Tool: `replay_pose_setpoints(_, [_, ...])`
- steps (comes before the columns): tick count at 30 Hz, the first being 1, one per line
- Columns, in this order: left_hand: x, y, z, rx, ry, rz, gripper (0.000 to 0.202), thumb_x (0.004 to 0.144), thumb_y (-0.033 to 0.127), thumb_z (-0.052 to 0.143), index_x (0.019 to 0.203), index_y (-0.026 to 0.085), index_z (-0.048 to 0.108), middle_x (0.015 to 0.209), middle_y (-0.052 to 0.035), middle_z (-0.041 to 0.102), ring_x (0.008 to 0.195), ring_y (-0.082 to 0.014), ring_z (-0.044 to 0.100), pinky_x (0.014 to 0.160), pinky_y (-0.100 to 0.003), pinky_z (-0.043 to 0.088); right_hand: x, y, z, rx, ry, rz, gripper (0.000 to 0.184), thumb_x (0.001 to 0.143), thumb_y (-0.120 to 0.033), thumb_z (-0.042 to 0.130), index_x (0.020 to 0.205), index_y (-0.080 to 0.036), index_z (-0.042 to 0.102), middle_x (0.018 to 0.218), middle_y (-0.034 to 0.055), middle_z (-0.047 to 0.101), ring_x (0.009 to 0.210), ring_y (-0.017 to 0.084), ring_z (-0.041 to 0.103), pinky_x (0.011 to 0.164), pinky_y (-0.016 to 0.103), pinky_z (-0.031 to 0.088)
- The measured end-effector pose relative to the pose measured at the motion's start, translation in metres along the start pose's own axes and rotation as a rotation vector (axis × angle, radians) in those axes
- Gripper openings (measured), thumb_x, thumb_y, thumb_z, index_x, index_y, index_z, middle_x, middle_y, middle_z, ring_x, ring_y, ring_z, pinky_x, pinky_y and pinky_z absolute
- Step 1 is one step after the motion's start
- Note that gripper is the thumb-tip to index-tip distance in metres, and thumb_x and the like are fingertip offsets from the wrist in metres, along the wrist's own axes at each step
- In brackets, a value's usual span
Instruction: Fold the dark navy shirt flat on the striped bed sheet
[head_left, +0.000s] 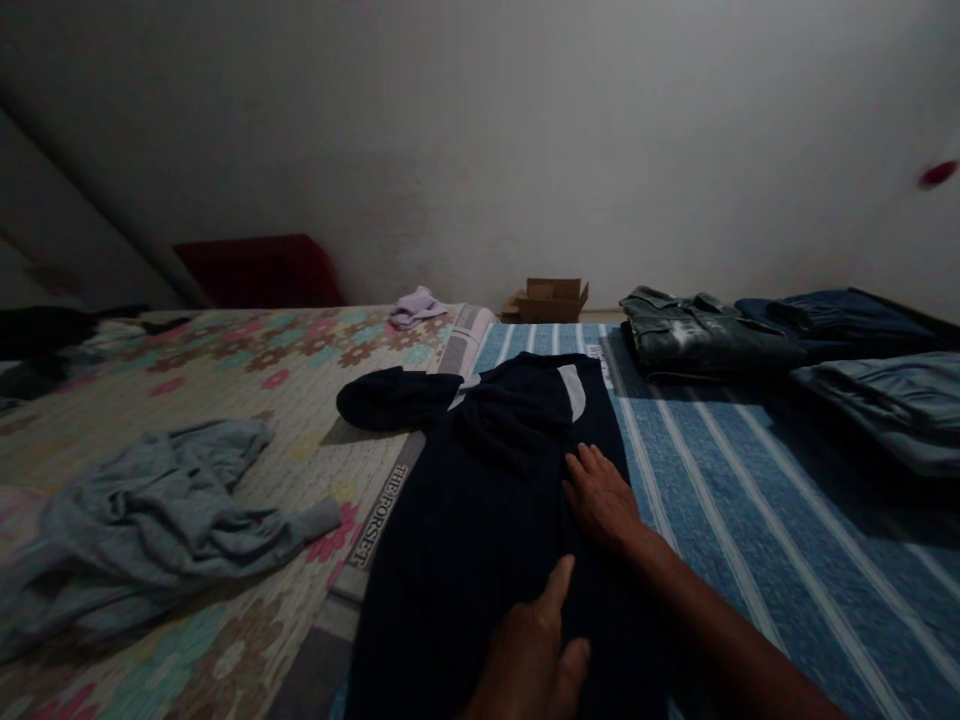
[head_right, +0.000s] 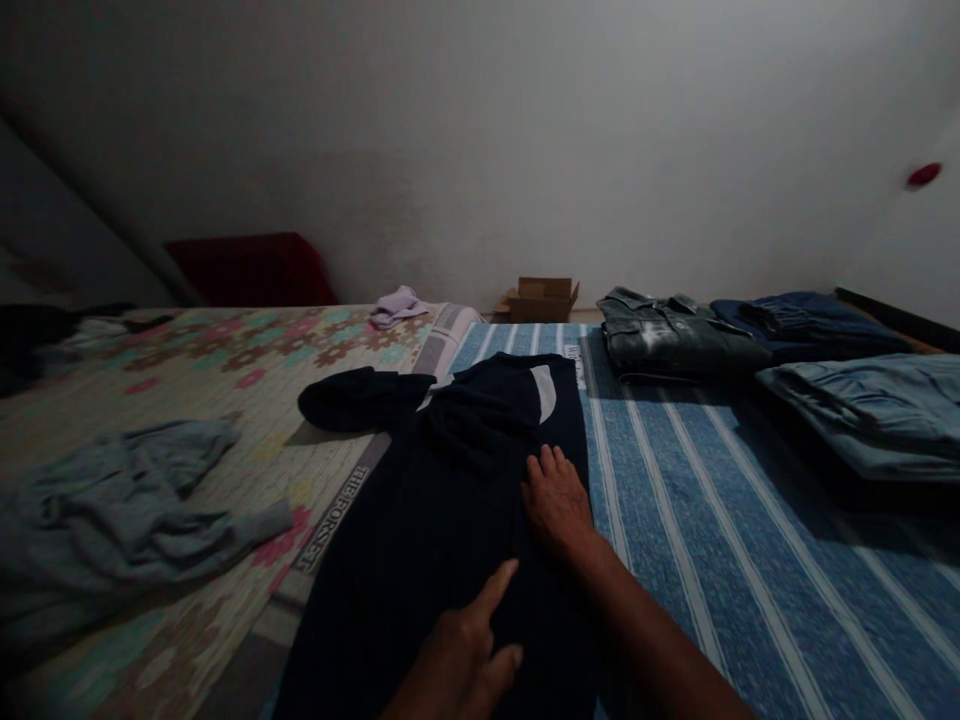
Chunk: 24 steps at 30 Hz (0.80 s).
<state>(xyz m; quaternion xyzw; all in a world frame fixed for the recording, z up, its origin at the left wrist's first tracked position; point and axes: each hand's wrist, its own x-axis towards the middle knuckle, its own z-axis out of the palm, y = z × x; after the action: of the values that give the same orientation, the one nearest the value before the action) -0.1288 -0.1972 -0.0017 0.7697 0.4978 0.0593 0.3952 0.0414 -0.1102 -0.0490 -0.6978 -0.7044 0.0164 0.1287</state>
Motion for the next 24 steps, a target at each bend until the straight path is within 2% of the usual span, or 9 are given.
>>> replay_pose_setpoints(2, [-0.001,0.001,0.001,-0.082,0.025,-0.022,0.07,0.072,0.021,0.05,0.14,0.011,0.033,0.053,0.0035,0.053,0.053,-0.0162,0.051,0.055,-0.025,0.038,0.0,0.0,0.0,0.025,-0.016,-0.02,0.043,0.09,-0.027,0.038,0.128,-0.01,0.048,0.137,0.0183,0.043,0.13,0.031,0.033,0.102,0.043,0.029])
replay_pose_setpoints(5, [-0.002,0.004,0.002,-0.157,0.036,-0.053,0.072,0.072,0.022,0.051,0.139,0.006,0.032,0.055,0.0039,0.052,0.055,-0.0154,0.05,0.057,-0.025,0.038,0.0,0.002,-0.001,0.053,-0.024,-0.034,0.041,0.09,-0.025,0.038,0.126,-0.009,0.05,0.135,0.0177,0.045,0.129,0.031,0.034,0.103,0.042,0.03])
replay_pose_setpoints(10, [-0.004,0.006,0.003,-0.224,0.024,-0.142,0.071,0.072,0.023,0.052,0.138,0.006,0.034,0.055,0.0061,0.049,0.056,-0.0138,0.049,0.059,-0.024,0.037,-0.007,0.006,-0.006,0.121,-0.025,-0.077,0.039,0.088,-0.02,0.041,0.123,-0.01,0.052,0.133,0.0167,0.047,0.126,0.028,0.04,0.103,0.04,0.033])
replay_pose_setpoints(14, [-0.007,0.006,0.003,-0.301,0.018,-0.15,0.072,0.069,0.02,0.054,0.137,0.007,0.036,0.057,0.0068,0.048,0.058,-0.0128,0.048,0.061,-0.023,0.037,-0.025,0.007,-0.007,0.202,0.006,-0.114,0.036,0.086,-0.018,0.042,0.119,-0.011,0.056,0.131,0.0172,0.049,0.124,0.027,0.043,0.103,0.04,0.036])
replay_pose_setpoints(19, [-0.008,0.004,0.004,-0.385,0.045,-0.173,0.072,0.068,0.019,0.055,0.137,0.008,0.036,0.059,0.0079,0.046,0.058,-0.0113,0.045,0.062,-0.022,0.037,-0.062,0.001,-0.009,0.35,0.109,-0.185,0.031,0.087,-0.017,0.042,0.112,-0.016,0.06,0.126,0.0138,0.055,0.119,0.023,0.049,0.098,0.04,0.043])
replay_pose_setpoints(24, [-0.007,-0.002,0.008,-0.43,0.053,-0.168,0.07,0.068,0.019,0.056,0.134,0.006,0.037,0.058,0.0087,0.045,0.056,-0.0103,0.042,0.058,-0.022,0.037,-0.098,0.003,-0.016,0.458,0.326,-0.271,0.025,0.089,-0.017,0.042,0.105,-0.016,0.06,0.112,0.0133,0.063,0.106,0.02,0.059,0.087,0.035,0.052])
